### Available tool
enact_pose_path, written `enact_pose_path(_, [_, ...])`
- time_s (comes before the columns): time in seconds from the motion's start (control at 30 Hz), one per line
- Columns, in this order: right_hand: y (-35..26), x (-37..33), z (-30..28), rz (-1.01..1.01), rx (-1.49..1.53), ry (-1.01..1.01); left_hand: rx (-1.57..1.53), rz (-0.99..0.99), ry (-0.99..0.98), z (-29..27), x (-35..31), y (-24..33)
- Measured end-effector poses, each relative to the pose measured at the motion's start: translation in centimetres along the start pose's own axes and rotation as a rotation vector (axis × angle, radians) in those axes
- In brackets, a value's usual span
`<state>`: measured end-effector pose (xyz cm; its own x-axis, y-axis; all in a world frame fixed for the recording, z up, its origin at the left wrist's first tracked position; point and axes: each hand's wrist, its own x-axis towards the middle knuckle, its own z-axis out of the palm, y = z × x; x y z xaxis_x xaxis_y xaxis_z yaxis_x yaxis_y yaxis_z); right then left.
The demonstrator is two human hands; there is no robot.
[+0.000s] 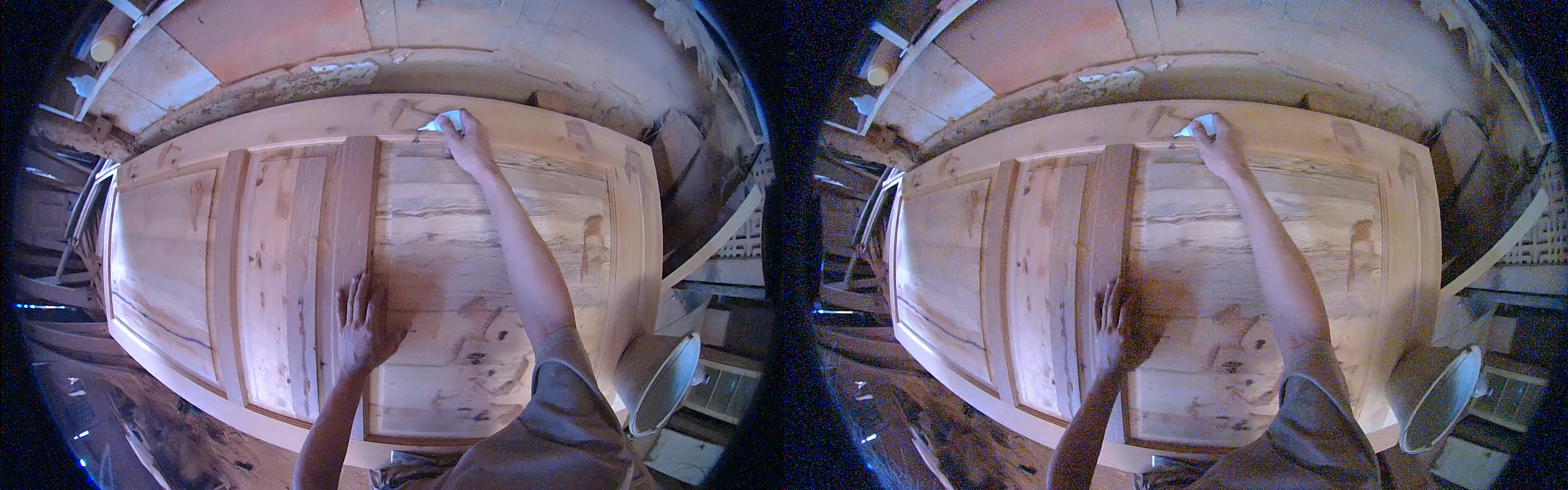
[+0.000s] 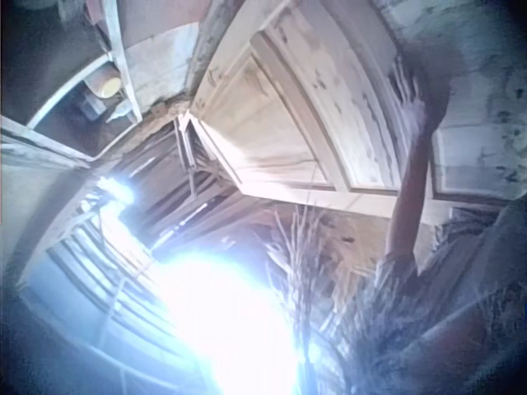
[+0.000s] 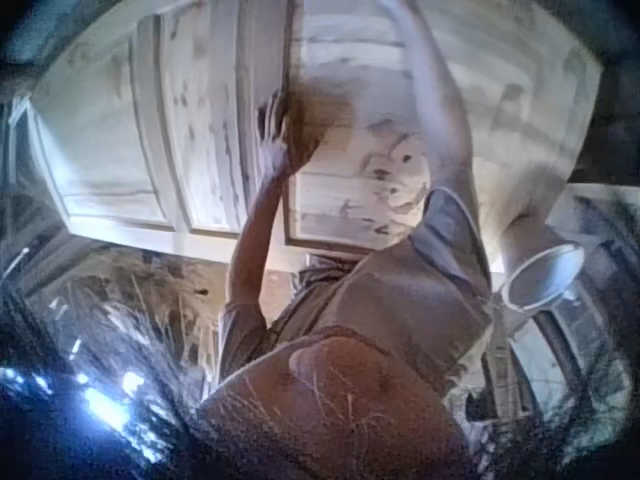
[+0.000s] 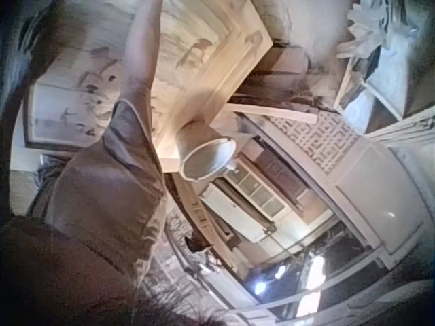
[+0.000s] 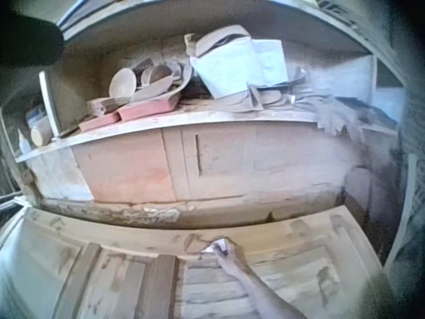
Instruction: The person applies a liquid from a small bottle to cracks and joints in a wooden door, using a scraper to spread it and a cloth to wipe excess.
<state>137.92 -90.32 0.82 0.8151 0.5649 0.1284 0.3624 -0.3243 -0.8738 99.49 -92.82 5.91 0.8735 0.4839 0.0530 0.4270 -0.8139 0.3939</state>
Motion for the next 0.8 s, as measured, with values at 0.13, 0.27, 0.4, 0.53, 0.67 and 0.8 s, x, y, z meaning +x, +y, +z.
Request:
enact_pose_path(0.13, [-0.3,0.1,-0.8,-0.053,0.025,0.031,0.002,0.013,0.015,-0.1,0.6,0.6])
enact_pose_path(0.27, [1.0,0.0,-0.7,-0.016,0.204,0.113,-0.012,0.049,0.049,0.9,0.3,0.6])
enact_pose_path(0.4, [0.1,-2.4,-5.4,0.345,0.747,0.169,0.030,0.017,0.026,0.2,0.4,0.9])
enact_pose_path(0.53, [5.9,-4.6,-16.8,0.350,0.951,0.451,-0.010,0.090,0.097,0.5,0.8,1.4])
enact_pose_path(0.67, [10.4,-5.7,-23.6,0.322,0.596,0.573,0.038,0.055,0.086,1.1,0.6,1.0])
enact_pose_path(0.8, [11.6,-5.8,-24.6,0.271,0.374,0.628,0.008,0.095,0.115,0.9,0.6,0.9])
